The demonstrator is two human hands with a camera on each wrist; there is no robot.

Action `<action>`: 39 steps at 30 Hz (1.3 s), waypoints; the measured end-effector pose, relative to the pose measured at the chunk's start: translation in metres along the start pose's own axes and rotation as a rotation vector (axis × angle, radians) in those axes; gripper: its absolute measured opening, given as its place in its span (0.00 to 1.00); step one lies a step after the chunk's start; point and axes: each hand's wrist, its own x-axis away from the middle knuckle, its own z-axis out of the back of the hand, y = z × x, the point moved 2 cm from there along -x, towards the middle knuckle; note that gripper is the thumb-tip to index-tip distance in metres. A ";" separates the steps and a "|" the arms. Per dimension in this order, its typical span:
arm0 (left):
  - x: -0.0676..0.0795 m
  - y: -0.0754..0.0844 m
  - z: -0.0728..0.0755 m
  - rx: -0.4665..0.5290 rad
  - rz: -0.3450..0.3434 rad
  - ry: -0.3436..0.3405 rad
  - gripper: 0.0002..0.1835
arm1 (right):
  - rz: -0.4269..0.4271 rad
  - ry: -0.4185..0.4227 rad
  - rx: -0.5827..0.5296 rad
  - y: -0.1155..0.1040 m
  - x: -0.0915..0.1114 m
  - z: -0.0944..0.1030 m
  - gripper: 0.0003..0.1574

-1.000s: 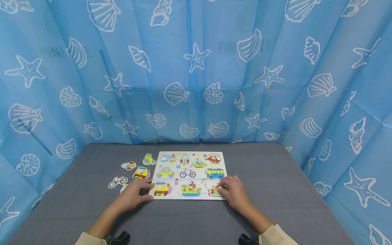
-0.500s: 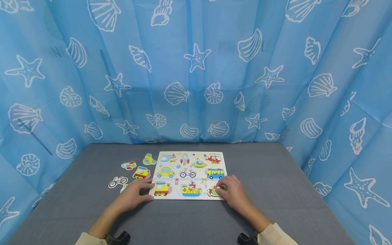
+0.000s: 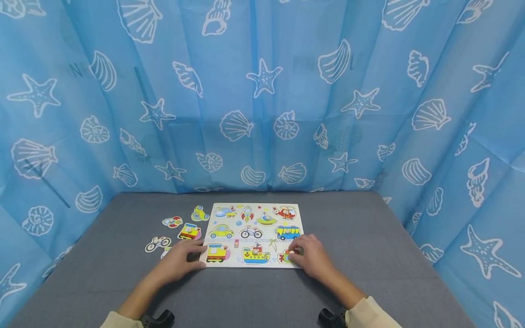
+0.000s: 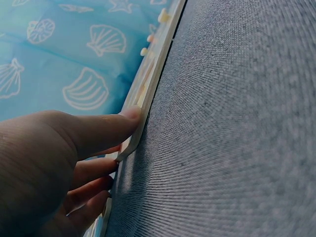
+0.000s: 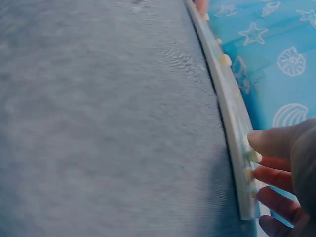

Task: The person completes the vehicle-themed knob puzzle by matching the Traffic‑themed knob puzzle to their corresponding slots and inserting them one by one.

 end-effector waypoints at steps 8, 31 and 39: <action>0.001 0.001 0.000 -0.002 -0.030 0.018 0.26 | 0.001 0.039 -0.056 0.009 -0.011 0.010 0.07; -0.001 -0.002 0.000 0.000 -0.043 0.015 0.26 | -0.284 0.113 -0.121 0.037 -0.049 -0.003 0.12; -0.001 0.000 0.000 0.003 -0.038 0.015 0.26 | -0.246 0.133 -0.164 0.046 -0.054 -0.007 0.14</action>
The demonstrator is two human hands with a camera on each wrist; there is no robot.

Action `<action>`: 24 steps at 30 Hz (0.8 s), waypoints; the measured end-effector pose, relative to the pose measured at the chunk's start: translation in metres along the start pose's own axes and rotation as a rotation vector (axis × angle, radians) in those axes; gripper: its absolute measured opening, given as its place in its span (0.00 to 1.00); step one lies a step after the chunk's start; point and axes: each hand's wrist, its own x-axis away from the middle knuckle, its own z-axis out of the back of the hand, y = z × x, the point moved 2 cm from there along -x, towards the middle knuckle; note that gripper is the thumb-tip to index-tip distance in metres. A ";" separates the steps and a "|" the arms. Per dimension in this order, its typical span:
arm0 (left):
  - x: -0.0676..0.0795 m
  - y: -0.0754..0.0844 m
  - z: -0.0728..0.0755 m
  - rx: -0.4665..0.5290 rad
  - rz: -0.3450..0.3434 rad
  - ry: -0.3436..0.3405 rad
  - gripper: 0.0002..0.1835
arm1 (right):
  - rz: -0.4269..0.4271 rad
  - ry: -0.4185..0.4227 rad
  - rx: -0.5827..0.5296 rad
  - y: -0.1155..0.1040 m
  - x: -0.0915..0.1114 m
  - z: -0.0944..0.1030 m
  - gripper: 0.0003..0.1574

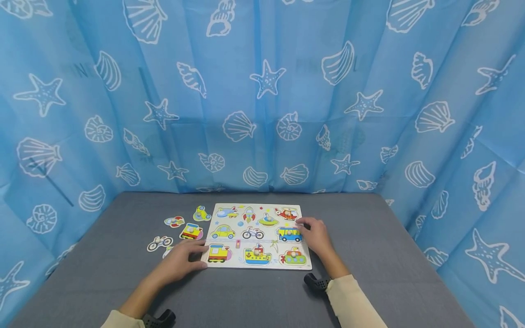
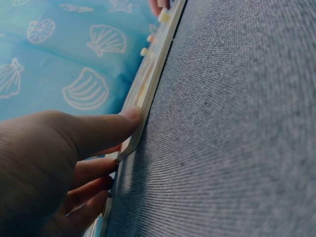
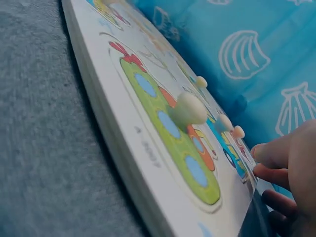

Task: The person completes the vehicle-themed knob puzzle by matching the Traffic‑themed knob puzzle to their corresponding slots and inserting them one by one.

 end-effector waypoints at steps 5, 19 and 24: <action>0.000 0.002 0.000 0.003 0.013 -0.010 0.26 | 0.020 0.001 0.011 0.004 -0.001 0.000 0.15; -0.002 0.005 0.000 -0.032 0.033 -0.013 0.27 | 0.020 0.041 0.089 0.010 -0.002 -0.002 0.17; 0.000 0.005 0.002 -0.024 0.068 0.036 0.24 | 0.040 0.033 0.091 0.009 0.000 -0.004 0.16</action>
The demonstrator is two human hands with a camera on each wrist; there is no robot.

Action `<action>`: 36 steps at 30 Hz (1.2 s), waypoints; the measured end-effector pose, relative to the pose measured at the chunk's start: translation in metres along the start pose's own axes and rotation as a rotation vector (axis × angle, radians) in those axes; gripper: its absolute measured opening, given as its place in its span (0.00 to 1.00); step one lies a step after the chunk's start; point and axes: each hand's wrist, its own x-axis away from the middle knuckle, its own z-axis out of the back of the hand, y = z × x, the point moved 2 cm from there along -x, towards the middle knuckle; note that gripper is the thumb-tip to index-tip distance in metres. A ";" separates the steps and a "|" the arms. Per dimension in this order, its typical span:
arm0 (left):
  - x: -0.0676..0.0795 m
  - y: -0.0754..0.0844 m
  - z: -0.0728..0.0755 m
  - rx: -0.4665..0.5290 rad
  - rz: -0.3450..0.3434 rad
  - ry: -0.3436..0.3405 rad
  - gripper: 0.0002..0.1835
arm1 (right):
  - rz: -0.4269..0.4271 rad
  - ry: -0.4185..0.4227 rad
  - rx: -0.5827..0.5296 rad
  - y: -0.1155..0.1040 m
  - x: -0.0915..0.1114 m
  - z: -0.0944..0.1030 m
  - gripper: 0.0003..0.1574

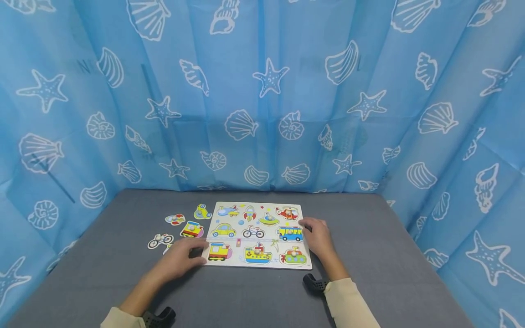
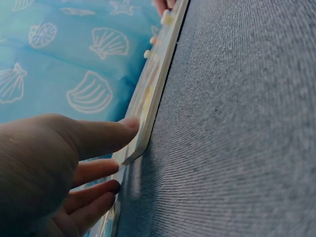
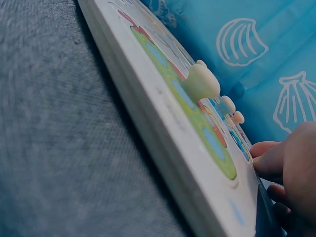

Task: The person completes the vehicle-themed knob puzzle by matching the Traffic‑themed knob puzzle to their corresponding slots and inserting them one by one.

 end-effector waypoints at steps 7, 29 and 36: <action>0.003 -0.007 0.004 -0.013 0.006 0.169 0.18 | 0.026 0.012 0.018 0.000 0.001 -0.003 0.16; -0.026 -0.033 0.025 -0.170 0.067 0.309 0.14 | -0.021 -0.004 0.005 0.002 0.001 -0.002 0.17; -0.035 -0.037 0.023 -0.159 0.110 0.234 0.14 | -0.026 0.005 0.003 0.003 0.003 -0.003 0.17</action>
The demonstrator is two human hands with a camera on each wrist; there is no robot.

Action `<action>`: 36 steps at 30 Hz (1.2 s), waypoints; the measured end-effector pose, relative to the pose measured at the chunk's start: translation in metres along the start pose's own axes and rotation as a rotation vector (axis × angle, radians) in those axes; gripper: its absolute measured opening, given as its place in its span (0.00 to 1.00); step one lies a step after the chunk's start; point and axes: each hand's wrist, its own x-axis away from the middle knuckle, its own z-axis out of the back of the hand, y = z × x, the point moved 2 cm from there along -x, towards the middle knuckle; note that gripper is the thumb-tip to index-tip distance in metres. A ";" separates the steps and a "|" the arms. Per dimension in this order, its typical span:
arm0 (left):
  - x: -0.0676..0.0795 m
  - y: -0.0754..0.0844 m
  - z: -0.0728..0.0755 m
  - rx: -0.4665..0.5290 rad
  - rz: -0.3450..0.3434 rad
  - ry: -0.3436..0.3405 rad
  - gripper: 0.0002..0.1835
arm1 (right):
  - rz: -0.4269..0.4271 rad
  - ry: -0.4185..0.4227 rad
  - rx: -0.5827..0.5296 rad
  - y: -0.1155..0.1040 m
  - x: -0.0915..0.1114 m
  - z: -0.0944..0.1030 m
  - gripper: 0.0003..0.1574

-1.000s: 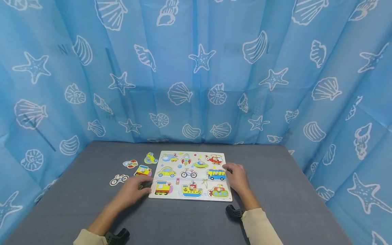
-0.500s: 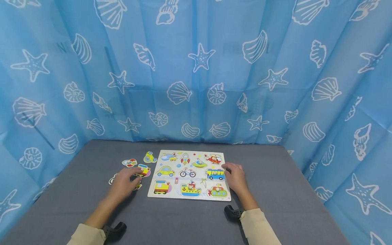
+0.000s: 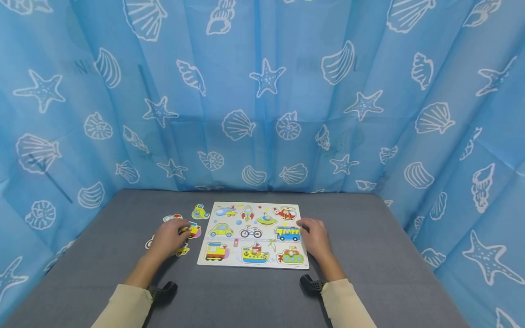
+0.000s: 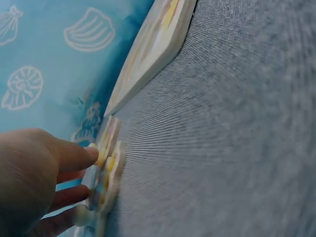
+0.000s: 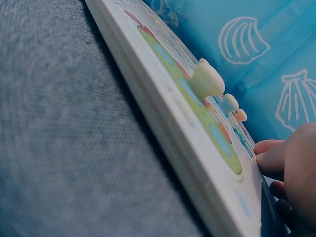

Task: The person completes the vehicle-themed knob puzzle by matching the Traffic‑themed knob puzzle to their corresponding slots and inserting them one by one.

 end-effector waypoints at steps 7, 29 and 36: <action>-0.007 -0.003 -0.007 0.010 0.061 -0.018 0.11 | -0.004 -0.002 0.003 -0.002 0.000 0.002 0.17; -0.001 0.001 -0.004 0.013 0.052 0.018 0.06 | -0.019 -0.003 0.018 -0.003 0.001 0.003 0.16; 0.006 0.016 -0.007 -0.045 0.029 -0.020 0.08 | -0.019 -0.005 0.014 -0.004 0.001 0.003 0.16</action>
